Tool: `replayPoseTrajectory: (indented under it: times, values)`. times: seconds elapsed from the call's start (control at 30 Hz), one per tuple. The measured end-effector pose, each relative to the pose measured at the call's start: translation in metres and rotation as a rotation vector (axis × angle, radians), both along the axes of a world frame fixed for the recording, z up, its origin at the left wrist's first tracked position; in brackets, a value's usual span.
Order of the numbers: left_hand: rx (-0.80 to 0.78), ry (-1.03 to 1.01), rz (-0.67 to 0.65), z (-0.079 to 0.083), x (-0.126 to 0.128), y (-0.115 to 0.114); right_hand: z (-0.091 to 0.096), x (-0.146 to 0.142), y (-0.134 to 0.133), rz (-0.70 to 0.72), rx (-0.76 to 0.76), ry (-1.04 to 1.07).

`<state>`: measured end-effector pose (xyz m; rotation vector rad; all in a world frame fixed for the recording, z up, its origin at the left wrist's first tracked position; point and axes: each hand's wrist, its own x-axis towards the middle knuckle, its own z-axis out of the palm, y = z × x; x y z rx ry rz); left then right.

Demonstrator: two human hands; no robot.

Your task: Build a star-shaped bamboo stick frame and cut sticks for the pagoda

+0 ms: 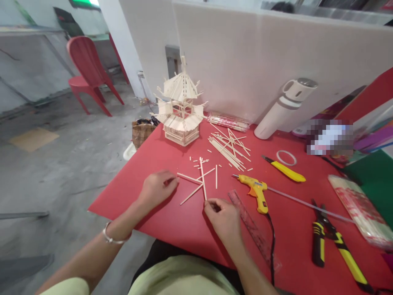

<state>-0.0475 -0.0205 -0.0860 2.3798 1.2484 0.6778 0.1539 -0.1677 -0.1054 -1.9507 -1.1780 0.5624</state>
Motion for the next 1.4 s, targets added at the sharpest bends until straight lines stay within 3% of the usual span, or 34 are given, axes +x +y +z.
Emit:
replayPoseTrajectory:
  times: [0.13, 0.23, 0.5, 0.7, 0.93, 1.1, 1.4]
  values:
    - [0.132, 0.114, -0.119, -0.006, 0.001, -0.041, 0.001, -0.004, -0.002, 0.079, -0.061, -0.161]
    - [0.159, 0.143, -0.163, -0.013, 0.015, -0.051, 0.004, -0.006, -0.005, 0.131, -0.044, -0.223]
    - [0.127, 0.118, -0.08, -0.018, 0.019, -0.051, 0.005, -0.016, -0.004, 0.171, -0.024, -0.24]
    - [0.086, 0.124, -0.068, -0.016, 0.021, -0.052, 0.012, -0.01, 0.015, 0.222, 0.027, -0.295]
    - [0.092, 0.101, -0.033, -0.017, 0.022, -0.053, -0.005, -0.012, 0.026, 0.267, 0.163, -0.486]
    - [0.148, 0.035, -0.071, -0.022, 0.02, -0.054, -0.011, -0.013, 0.023, 0.256, 0.224, -0.551]
    - [0.262, 0.092, -0.137, -0.022, 0.019, -0.053, -0.01, -0.013, 0.023, 0.259, 0.23, -0.55]
